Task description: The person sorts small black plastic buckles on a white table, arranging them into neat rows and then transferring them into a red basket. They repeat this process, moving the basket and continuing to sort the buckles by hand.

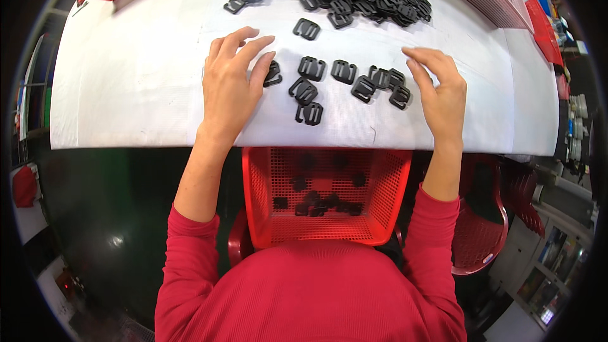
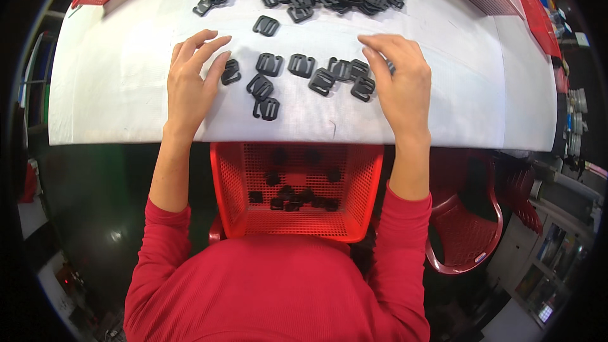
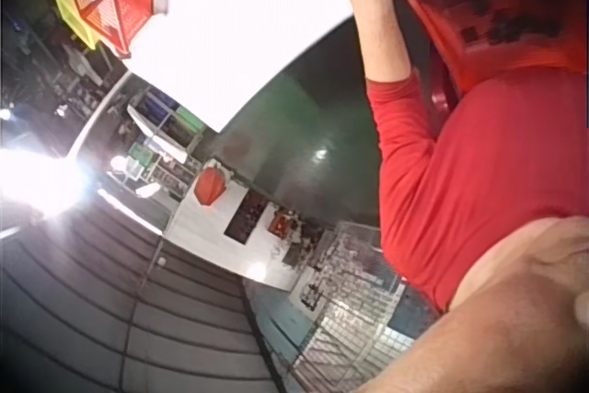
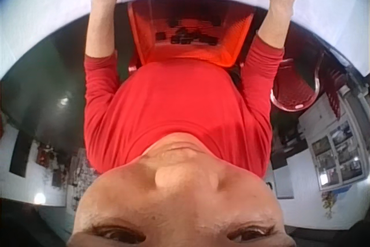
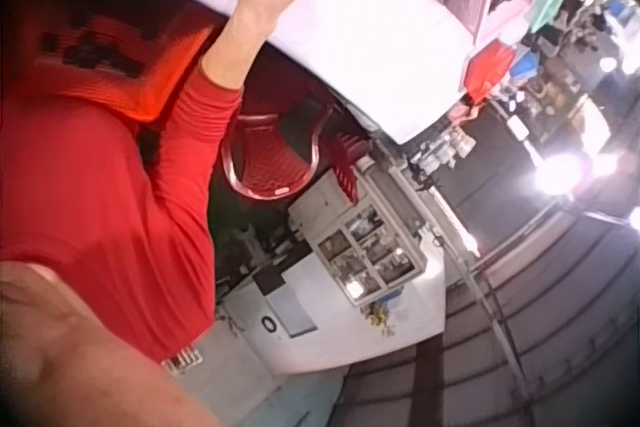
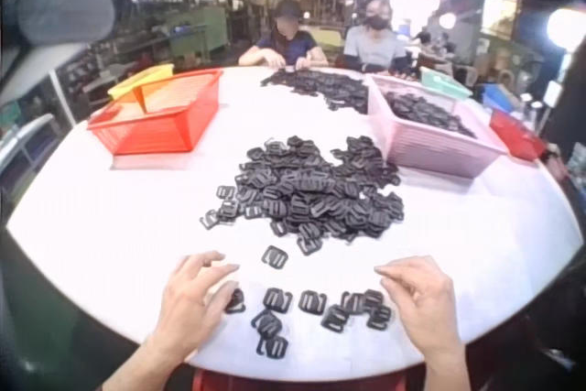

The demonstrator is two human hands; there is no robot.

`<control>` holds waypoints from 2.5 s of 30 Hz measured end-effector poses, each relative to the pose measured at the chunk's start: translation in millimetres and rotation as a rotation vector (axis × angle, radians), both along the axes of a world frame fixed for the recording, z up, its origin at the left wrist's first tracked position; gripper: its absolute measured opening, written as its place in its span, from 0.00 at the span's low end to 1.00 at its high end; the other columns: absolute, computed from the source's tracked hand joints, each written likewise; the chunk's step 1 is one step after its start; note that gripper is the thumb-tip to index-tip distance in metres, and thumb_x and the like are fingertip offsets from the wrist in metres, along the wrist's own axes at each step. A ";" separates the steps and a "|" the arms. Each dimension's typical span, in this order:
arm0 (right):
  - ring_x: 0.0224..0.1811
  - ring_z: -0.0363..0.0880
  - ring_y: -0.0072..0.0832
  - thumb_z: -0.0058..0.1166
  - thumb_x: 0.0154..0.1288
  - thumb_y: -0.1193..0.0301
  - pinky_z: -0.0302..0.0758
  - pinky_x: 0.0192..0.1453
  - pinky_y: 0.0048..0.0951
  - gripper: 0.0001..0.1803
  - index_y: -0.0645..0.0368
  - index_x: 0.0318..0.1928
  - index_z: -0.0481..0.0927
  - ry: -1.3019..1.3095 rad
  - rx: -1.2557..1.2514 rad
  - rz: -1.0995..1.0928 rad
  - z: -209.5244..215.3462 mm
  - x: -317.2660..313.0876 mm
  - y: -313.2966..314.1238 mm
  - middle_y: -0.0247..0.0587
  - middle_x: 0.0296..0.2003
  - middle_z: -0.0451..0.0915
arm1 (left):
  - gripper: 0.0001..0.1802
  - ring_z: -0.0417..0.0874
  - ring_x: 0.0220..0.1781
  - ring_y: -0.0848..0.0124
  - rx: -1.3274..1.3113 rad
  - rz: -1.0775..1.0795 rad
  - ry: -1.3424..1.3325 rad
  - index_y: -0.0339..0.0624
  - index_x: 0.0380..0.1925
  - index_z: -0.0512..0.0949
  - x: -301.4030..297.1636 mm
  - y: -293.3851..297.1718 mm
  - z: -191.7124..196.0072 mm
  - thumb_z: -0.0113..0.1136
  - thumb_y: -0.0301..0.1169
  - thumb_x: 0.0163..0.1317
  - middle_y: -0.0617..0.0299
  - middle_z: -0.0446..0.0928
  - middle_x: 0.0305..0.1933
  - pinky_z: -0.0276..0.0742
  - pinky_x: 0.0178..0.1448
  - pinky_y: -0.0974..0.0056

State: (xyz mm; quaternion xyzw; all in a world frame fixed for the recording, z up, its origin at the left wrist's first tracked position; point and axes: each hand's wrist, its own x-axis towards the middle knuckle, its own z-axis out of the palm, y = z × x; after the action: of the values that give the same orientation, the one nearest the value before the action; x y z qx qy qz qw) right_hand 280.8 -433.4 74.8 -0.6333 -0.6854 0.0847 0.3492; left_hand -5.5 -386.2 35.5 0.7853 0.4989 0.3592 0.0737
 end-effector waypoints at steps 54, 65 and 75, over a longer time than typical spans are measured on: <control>0.75 0.57 0.44 0.46 0.72 0.50 0.50 0.76 0.52 0.36 0.60 0.70 0.63 -0.255 -0.051 0.333 -59.3 -38.5 -15.2 0.48 0.70 0.64 | 0.49 0.47 0.80 0.48 -0.156 -0.529 0.426 0.31 0.72 0.54 33.2 0.9 -13.8 0.53 0.58 0.64 0.40 0.51 0.76 0.43 0.80 0.47; 0.72 0.63 0.41 0.48 0.72 0.52 0.57 0.75 0.48 0.32 0.62 0.67 0.68 -0.088 -0.165 0.481 -32.5 -43.2 -124.4 0.48 0.66 0.70 | 0.41 0.58 0.76 0.49 -0.309 -0.749 0.173 0.31 0.69 0.59 16.1 -110.3 6.9 0.60 0.47 0.65 0.42 0.59 0.73 0.54 0.77 0.50; 0.68 0.64 0.53 0.54 0.70 0.59 0.60 0.72 0.46 0.28 0.59 0.65 0.69 -0.044 0.084 0.004 -38.3 19.0 4.2 0.56 0.63 0.71 | 0.26 0.72 0.64 0.53 -0.180 -0.282 -0.099 0.37 0.62 0.70 28.4 21.2 5.5 0.59 0.28 0.64 0.48 0.75 0.60 0.67 0.68 0.57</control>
State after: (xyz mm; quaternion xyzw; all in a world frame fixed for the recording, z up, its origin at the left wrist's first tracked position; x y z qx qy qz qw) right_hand 299.7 -429.2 36.5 -0.6182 -0.6974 0.0424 0.3602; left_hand 22.9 -365.0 41.0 0.8191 0.4096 0.3374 0.2178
